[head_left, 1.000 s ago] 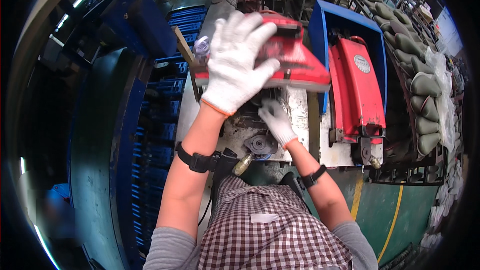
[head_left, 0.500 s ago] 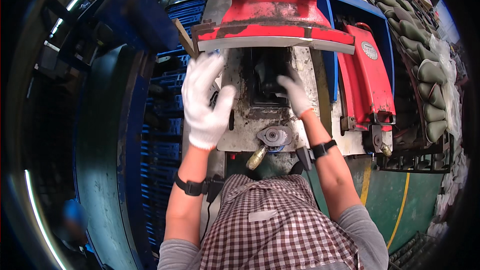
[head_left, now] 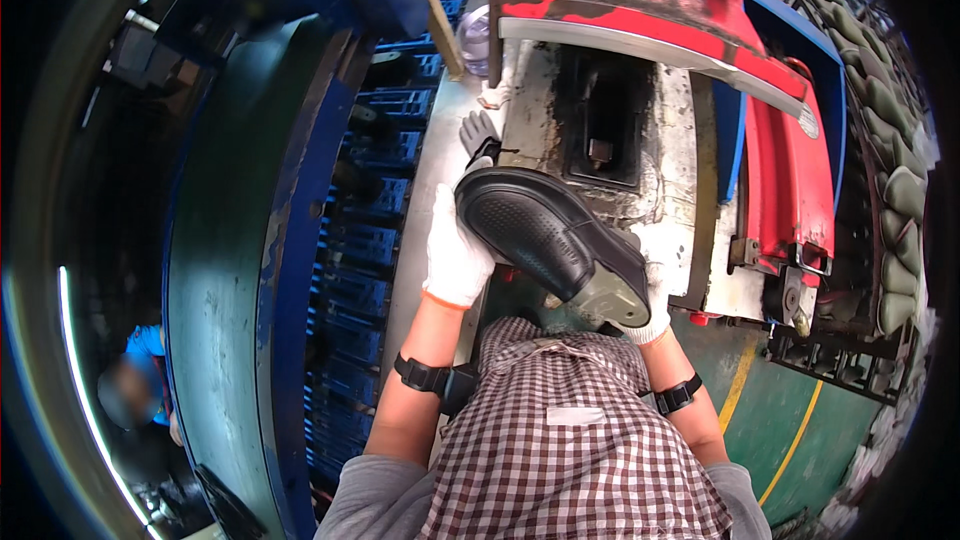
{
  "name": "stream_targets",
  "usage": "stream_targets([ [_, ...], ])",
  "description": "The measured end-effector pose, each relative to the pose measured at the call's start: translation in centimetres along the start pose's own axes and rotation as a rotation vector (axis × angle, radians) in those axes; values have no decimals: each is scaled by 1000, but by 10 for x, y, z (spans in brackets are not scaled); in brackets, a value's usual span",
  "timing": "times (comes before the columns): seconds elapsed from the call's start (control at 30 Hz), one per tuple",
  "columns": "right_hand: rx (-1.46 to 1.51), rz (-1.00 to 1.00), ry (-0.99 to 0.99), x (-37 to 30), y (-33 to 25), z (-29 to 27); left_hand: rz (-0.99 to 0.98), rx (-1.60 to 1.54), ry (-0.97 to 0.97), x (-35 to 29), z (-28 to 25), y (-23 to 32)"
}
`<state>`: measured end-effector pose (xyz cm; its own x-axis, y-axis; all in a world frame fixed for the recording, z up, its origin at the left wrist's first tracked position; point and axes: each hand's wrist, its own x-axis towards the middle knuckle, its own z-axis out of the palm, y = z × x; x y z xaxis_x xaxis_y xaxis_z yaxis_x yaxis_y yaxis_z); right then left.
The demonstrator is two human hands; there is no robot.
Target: Operating a lasting and pressing machine to attach shoe soles.
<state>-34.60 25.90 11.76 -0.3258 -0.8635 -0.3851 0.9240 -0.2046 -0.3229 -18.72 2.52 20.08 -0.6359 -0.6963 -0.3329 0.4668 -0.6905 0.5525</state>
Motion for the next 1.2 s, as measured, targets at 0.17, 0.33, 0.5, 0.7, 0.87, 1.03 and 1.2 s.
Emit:
stream_targets([
  [0.17, -100, 6, -41, 10, 10, 28, 1, -123, -62, -39, -9, -1],
  [0.33, -1009, 40, -308, 29, 32, 106, 34, -77, -2, -61, -49, -28],
  [0.5, -1921, -554, -486, 48, 32, 112, 68, -135, 309, -53, -133, 4],
  [0.7, -2237, -1019, 42, 55, 17, 57, 128, 280, 861, -12, -344, 73],
  [0.87, -2255, -940, 99, 61, 19, 48, 386, 740, 1208, 20, -359, 121],
  [1.03, -2246, -934, 56, 64, 20, 50, 28, 1256, 1207, -3, -404, 166],
  [1.2, -2283, -906, 74, 63, 20, 48, 340, 1421, 1413, -55, -432, 127],
])
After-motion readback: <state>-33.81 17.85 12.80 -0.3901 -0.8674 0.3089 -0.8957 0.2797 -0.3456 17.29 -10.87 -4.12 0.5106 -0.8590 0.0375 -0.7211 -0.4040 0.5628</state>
